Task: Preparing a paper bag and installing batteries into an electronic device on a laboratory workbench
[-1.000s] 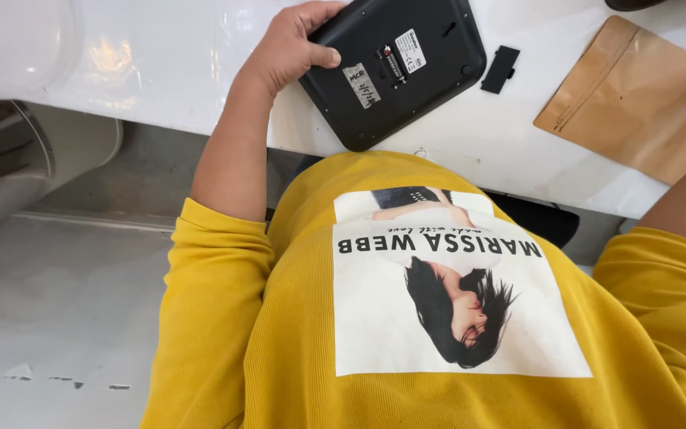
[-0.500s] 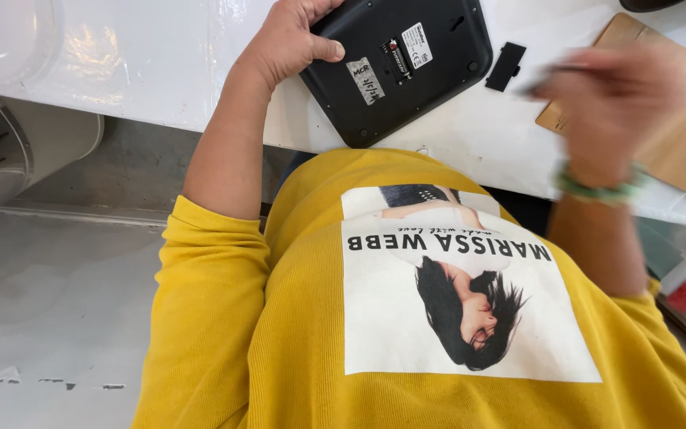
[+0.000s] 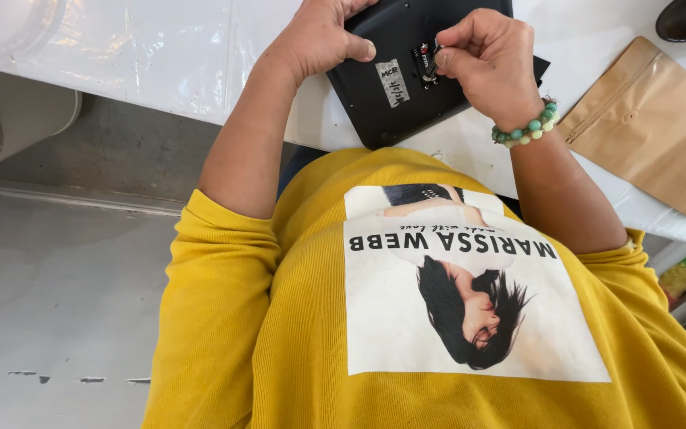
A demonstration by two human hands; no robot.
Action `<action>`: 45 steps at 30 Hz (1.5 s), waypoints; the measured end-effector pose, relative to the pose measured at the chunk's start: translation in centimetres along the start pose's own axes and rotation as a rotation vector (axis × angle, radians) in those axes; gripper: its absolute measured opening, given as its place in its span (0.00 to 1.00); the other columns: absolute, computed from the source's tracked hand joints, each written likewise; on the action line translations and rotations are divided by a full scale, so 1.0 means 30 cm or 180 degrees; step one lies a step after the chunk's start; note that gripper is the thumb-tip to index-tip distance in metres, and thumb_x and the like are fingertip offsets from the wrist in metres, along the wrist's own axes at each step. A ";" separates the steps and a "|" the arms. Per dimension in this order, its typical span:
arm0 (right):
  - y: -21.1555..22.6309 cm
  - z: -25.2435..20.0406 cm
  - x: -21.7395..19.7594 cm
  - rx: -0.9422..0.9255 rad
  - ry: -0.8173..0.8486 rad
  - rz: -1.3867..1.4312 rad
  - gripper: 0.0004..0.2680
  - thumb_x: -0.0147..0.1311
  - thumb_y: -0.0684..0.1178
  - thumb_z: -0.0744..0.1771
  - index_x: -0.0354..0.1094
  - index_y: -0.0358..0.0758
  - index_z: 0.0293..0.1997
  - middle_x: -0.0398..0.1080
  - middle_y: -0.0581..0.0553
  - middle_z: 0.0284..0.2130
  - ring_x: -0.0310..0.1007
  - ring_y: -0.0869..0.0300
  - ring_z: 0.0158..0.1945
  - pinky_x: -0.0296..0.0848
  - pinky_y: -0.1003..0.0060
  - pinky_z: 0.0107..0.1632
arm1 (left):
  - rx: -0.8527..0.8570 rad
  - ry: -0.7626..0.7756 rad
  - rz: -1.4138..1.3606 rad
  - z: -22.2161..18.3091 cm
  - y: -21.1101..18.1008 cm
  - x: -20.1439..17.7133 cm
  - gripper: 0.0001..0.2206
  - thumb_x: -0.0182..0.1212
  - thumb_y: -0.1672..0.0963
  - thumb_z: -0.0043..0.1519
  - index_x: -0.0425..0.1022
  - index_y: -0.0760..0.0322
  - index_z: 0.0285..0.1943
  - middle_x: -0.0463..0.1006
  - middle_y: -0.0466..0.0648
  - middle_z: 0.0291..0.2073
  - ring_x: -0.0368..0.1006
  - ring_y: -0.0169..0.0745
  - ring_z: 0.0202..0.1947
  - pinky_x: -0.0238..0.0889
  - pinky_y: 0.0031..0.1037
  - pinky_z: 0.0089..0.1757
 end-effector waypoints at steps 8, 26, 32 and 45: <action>-0.006 0.015 -0.015 0.0667 -0.0132 0.0742 0.05 0.60 0.31 0.69 0.70 0.32 0.43 0.74 0.40 0.29 0.79 0.60 0.30 0.82 0.73 0.33 | 0.0064 0.0004 0.0054 0.009 0.015 0.000 0.31 0.71 0.61 0.52 0.69 0.61 0.68 0.74 0.46 0.64 0.71 0.39 0.64 0.63 0.25 0.60; 0.077 -0.002 0.051 -0.0661 0.0353 -0.1138 0.04 0.61 0.31 0.69 0.75 0.27 0.47 0.75 0.40 0.37 0.75 0.59 0.37 0.76 0.70 0.39 | 0.0238 0.0076 -0.0047 -0.003 -0.016 0.009 0.27 0.67 0.62 0.52 0.72 0.58 0.63 0.76 0.44 0.61 0.70 0.38 0.64 0.58 0.27 0.60; 0.093 -0.008 0.061 -0.0902 0.0364 -0.1342 0.04 0.61 0.31 0.68 0.76 0.27 0.46 0.77 0.36 0.39 0.77 0.56 0.38 0.78 0.67 0.41 | 0.0123 0.0034 0.0001 -0.018 -0.032 0.004 0.29 0.67 0.62 0.52 0.71 0.55 0.66 0.76 0.41 0.62 0.71 0.35 0.62 0.59 0.25 0.59; 0.052 -0.025 0.069 -0.0536 0.0297 -0.1003 0.05 0.60 0.31 0.67 0.74 0.26 0.46 0.73 0.40 0.34 0.72 0.61 0.33 0.76 0.71 0.38 | 0.0290 0.0124 -0.0059 0.002 -0.013 0.009 0.29 0.67 0.63 0.53 0.70 0.58 0.67 0.74 0.44 0.64 0.70 0.37 0.65 0.57 0.26 0.61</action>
Point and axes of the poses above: each hand's wrist, its own z-axis towards the middle knuckle, its own x-axis out of the palm, y = z × x, the point moved 7 cm from there along z, towards the middle knuckle
